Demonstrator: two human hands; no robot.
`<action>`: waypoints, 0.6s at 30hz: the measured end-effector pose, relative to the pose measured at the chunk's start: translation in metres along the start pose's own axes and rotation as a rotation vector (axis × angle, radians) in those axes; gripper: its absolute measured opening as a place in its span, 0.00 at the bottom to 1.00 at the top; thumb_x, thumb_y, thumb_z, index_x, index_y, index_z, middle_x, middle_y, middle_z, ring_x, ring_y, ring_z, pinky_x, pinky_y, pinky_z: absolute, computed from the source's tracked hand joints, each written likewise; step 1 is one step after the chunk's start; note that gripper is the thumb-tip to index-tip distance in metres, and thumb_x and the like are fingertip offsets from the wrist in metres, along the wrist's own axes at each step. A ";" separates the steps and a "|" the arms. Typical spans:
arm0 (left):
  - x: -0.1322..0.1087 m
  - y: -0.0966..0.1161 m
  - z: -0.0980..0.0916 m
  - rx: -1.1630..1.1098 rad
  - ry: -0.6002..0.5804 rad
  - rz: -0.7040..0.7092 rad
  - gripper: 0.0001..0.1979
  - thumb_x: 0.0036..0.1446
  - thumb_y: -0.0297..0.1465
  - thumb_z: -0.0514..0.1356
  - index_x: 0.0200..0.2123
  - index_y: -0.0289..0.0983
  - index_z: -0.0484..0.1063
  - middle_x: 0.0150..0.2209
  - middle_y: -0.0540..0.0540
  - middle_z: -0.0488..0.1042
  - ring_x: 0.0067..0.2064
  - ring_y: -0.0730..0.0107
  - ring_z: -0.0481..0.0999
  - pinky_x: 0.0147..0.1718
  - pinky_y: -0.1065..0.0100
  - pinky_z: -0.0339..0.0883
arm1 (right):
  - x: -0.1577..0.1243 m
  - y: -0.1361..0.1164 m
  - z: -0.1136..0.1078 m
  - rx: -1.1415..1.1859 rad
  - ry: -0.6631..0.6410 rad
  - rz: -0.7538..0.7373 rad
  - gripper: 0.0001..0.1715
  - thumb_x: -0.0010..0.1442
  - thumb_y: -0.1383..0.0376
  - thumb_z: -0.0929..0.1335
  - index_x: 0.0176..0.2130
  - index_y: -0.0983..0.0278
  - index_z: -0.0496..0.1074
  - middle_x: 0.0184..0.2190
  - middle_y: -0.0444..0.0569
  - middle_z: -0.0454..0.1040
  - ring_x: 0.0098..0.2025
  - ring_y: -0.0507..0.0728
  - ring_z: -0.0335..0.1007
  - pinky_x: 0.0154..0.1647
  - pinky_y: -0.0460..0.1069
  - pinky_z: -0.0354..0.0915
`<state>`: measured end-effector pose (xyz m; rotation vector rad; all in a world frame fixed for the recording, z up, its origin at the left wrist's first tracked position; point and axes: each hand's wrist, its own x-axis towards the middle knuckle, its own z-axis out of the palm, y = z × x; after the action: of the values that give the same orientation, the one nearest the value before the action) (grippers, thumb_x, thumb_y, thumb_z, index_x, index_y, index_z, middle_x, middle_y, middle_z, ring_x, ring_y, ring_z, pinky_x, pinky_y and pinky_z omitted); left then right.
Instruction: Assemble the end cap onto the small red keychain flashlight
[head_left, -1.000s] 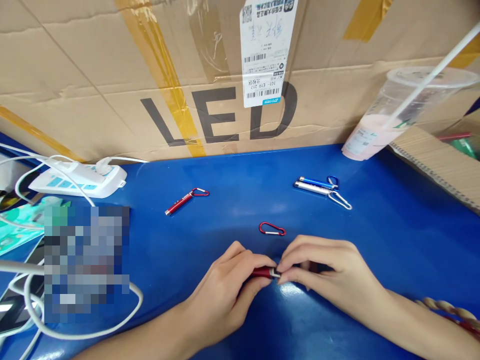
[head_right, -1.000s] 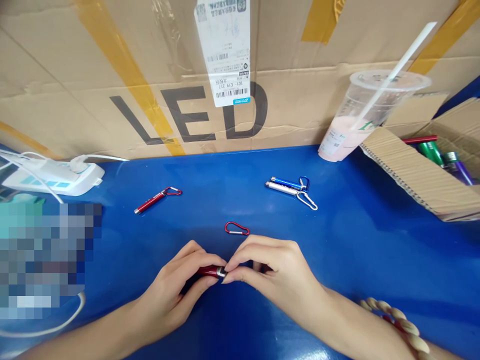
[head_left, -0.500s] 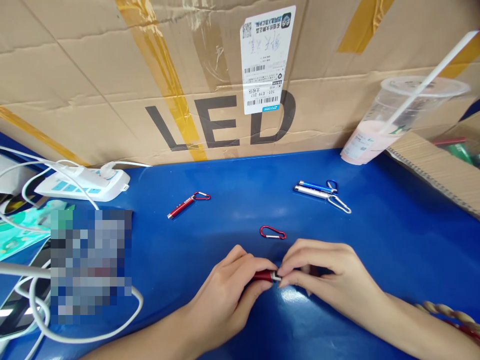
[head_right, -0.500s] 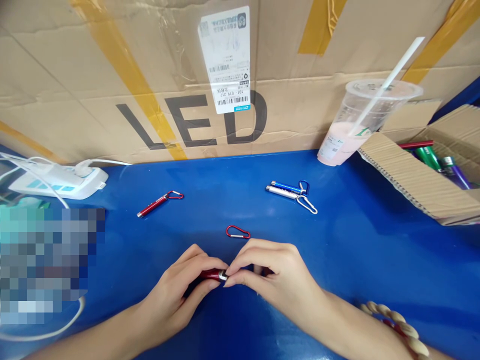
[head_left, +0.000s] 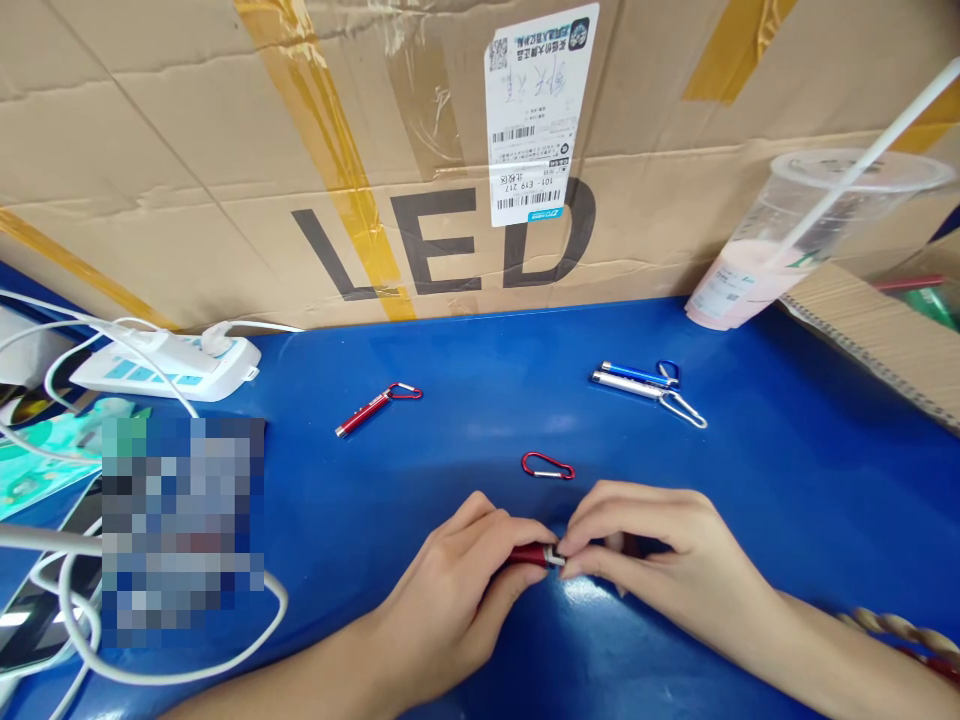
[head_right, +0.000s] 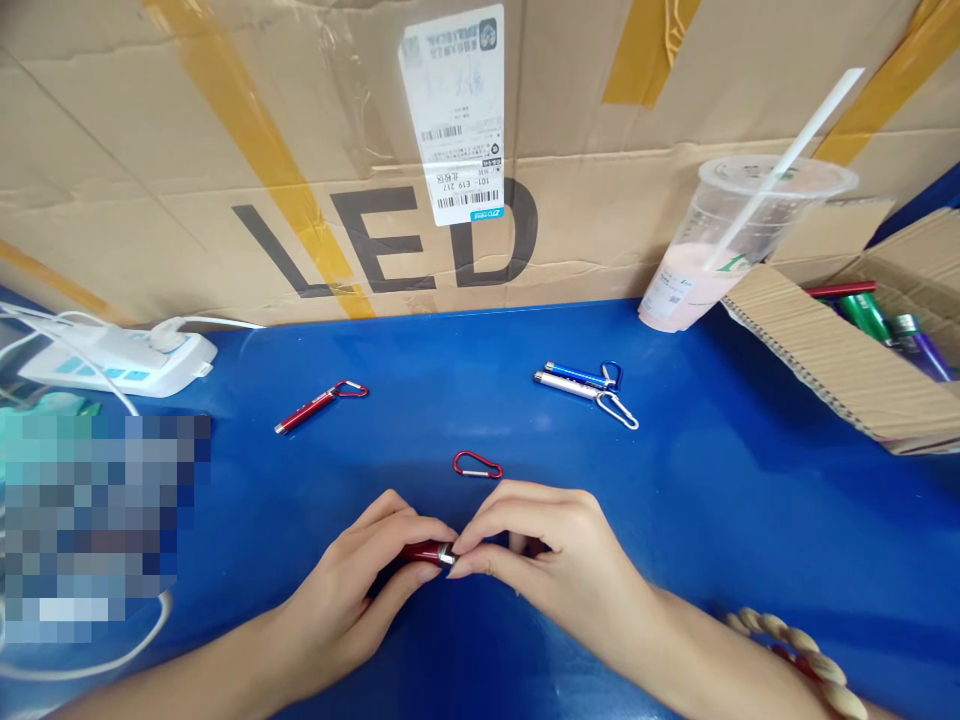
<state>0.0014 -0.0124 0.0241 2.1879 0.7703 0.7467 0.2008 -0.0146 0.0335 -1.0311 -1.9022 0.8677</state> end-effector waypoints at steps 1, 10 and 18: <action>0.000 0.000 0.000 0.001 0.001 0.000 0.09 0.63 0.22 0.52 0.45 0.34 0.67 0.34 0.46 0.76 0.33 0.68 0.65 0.32 0.70 0.64 | 0.000 0.000 0.000 0.000 0.000 0.001 0.05 0.54 0.67 0.72 0.26 0.64 0.77 0.23 0.43 0.76 0.22 0.48 0.68 0.19 0.40 0.62; -0.001 -0.002 0.001 0.004 -0.002 -0.001 0.09 0.62 0.22 0.52 0.44 0.34 0.67 0.34 0.46 0.76 0.33 0.68 0.65 0.33 0.70 0.64 | 0.000 0.000 0.000 -0.010 -0.004 0.011 0.09 0.55 0.63 0.71 0.26 0.63 0.76 0.23 0.44 0.76 0.21 0.48 0.69 0.18 0.41 0.62; -0.001 -0.001 -0.001 0.011 0.003 0.009 0.09 0.63 0.22 0.52 0.44 0.34 0.67 0.34 0.45 0.76 0.33 0.69 0.65 0.32 0.70 0.64 | -0.001 0.000 0.000 -0.007 -0.010 0.006 0.08 0.55 0.64 0.71 0.26 0.64 0.77 0.23 0.44 0.76 0.21 0.48 0.68 0.18 0.41 0.62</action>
<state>-0.0001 -0.0118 0.0232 2.2021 0.7685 0.7517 0.2009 -0.0150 0.0331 -1.0392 -1.9132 0.8715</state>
